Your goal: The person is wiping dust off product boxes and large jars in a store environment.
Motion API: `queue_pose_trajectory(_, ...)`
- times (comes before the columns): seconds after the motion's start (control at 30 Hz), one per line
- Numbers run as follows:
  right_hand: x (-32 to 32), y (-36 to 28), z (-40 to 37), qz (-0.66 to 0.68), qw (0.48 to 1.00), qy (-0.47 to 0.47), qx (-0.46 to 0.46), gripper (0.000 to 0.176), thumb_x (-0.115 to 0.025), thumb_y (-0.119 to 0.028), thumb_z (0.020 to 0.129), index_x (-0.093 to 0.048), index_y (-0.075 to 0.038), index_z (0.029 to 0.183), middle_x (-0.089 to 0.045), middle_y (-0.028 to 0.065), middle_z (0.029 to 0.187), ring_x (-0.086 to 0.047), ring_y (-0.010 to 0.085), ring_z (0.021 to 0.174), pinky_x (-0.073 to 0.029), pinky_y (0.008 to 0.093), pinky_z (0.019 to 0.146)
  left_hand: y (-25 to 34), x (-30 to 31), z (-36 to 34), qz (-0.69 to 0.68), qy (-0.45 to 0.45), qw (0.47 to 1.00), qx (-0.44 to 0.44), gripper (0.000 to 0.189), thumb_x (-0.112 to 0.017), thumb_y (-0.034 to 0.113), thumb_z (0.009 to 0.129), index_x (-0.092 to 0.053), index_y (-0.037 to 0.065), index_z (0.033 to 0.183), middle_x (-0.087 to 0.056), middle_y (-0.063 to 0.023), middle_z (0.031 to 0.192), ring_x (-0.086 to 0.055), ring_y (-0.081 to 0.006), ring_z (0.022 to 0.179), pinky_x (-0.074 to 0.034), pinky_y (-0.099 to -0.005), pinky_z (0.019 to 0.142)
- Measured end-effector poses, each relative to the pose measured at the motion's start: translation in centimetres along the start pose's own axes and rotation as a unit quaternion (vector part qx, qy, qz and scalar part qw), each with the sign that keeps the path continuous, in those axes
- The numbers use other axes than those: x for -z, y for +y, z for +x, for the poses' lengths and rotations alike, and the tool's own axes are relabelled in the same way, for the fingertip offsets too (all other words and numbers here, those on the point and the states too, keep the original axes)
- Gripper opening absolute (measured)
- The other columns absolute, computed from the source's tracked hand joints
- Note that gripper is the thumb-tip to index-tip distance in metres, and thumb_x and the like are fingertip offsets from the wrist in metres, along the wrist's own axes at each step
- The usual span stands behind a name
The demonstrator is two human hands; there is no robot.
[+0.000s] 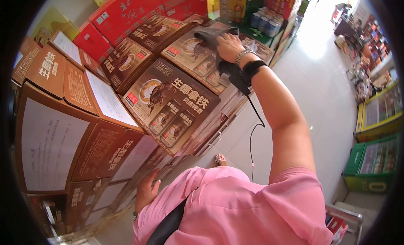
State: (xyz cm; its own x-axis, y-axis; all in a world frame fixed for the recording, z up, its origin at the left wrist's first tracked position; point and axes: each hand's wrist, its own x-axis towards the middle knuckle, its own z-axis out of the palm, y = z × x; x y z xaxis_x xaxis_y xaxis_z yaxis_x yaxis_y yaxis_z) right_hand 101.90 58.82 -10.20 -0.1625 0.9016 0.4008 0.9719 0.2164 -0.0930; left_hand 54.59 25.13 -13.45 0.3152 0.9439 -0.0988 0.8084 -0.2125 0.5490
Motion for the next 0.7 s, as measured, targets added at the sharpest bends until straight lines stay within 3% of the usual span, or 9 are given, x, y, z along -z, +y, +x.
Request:
queue_pose_trajectory(0.07, 1.2, -3.0, 3.0, 0.01, 0.992, -0.12, 0.035, 0.035, -0.051, -0.024, 0.097, -0.055, -0.004, 0.125, -0.051, 0.0233, 0.135, -0.042, 0.0427, 0.133, -0.035, 0.0537, 0.11, 1.1, -0.7, -0.4, -0.001, 0.023, 0.999, 0.027, 0.047, -0.064, 0.01, 0.088, -0.056, 0.009, 0.134, -0.065, -0.0166, 0.12, -0.062, -0.0369, 0.108, -0.05, -0.0439, 0.092)
queue_pose_trajectory(0.13, 0.3, -5.9, 5.4, 0.023, 0.979, -0.177, 0.1, 0.035, -0.052, -0.023, 0.096, -0.055, -0.006, 0.126, -0.053, 0.0206, 0.131, -0.043, 0.0412, 0.131, -0.036, 0.0546, 0.108, 1.7, -1.6, -0.6, -0.004, 0.03, 0.998, 0.051, 0.047, -0.064, 0.01, 0.089, -0.056, 0.009, 0.135, -0.065, -0.0166, 0.121, -0.062, -0.0367, 0.109, -0.05, -0.0438, 0.092)
queue_pose_trajectory(0.2, -0.9, -9.3, 6.7, -0.092, 0.936, -0.195, 0.278, 0.034, -0.052, -0.027, 0.093, -0.062, -0.009, 0.121, -0.058, 0.0174, 0.125, -0.051, 0.0369, 0.125, -0.041, 0.0514, 0.102, 2.8, -2.0, -0.4, -0.005, 0.024, 0.998, 0.061, 0.047, -0.063, 0.011, 0.089, -0.056, 0.009, 0.135, -0.065, -0.0166, 0.121, -0.062, -0.0367, 0.109, -0.05, -0.044, 0.092)
queue_pose_trajectory(0.27, -2.0, -13.7, 6.5, -0.06, 0.925, -0.172, 0.334, 0.038, -0.051, -0.027, 0.094, -0.06, -0.009, 0.126, -0.055, 0.0189, 0.134, -0.048, 0.038, 0.13, -0.038, 0.0523, 0.107, 3.5, -2.4, -0.3, -0.006, 0.02, 0.998, 0.059, 0.047, -0.063, 0.011, 0.09, -0.055, 0.01, 0.136, -0.064, -0.0166, 0.122, -0.062, -0.0366, 0.11, -0.05, -0.0441, 0.092)
queue_pose_trajectory(0.4, -2.2, -20.3, 1.7, 0.152, 0.919, -0.104, 0.349, 0.045, -0.052, -0.027, 0.095, -0.052, -0.007, 0.135, -0.043, 0.0216, 0.15, -0.038, 0.0386, 0.142, -0.026, 0.0531, 0.117, 4.5, -2.8, 0.4, 0.003, 0.023, 0.999, 0.031, 0.047, -0.062, 0.011, 0.091, -0.054, 0.01, 0.137, -0.064, -0.0168, 0.123, -0.061, -0.0361, 0.112, -0.05, -0.0441, 0.093)
queue_pose_trajectory(0.5, -0.3, -22.0, -2.3, 0.155, 0.891, -0.09, 0.417, 0.045, -0.056, -0.024, 0.093, -0.053, -0.009, 0.135, -0.047, 0.021, 0.146, -0.041, 0.0368, 0.14, -0.028, 0.051, 0.116, 5.0, -2.7, 0.6, 0.008, 0.019, 1.0, 0.014, 0.047, -0.062, 0.012, 0.092, -0.054, 0.01, 0.138, -0.064, -0.0168, 0.124, -0.061, -0.0359, 0.113, -0.05, -0.0439, 0.093)
queue_pose_trajectory(0.7, 5.0, -20.1, -11.3, 0.316, 0.848, -0.07, 0.419, 0.034, -0.06, -0.014, 0.088, -0.063, -0.006, 0.121, -0.056, 0.0165, 0.136, -0.049, 0.0316, 0.132, -0.033, 0.0446, 0.115, 4.8, -2.7, -1.1, -0.001, 0.029, 1.0, -0.008, 0.048, -0.062, 0.012, 0.091, -0.053, 0.01, 0.139, -0.063, -0.0168, 0.125, -0.061, -0.0363, 0.114, -0.049, -0.0436, 0.095)
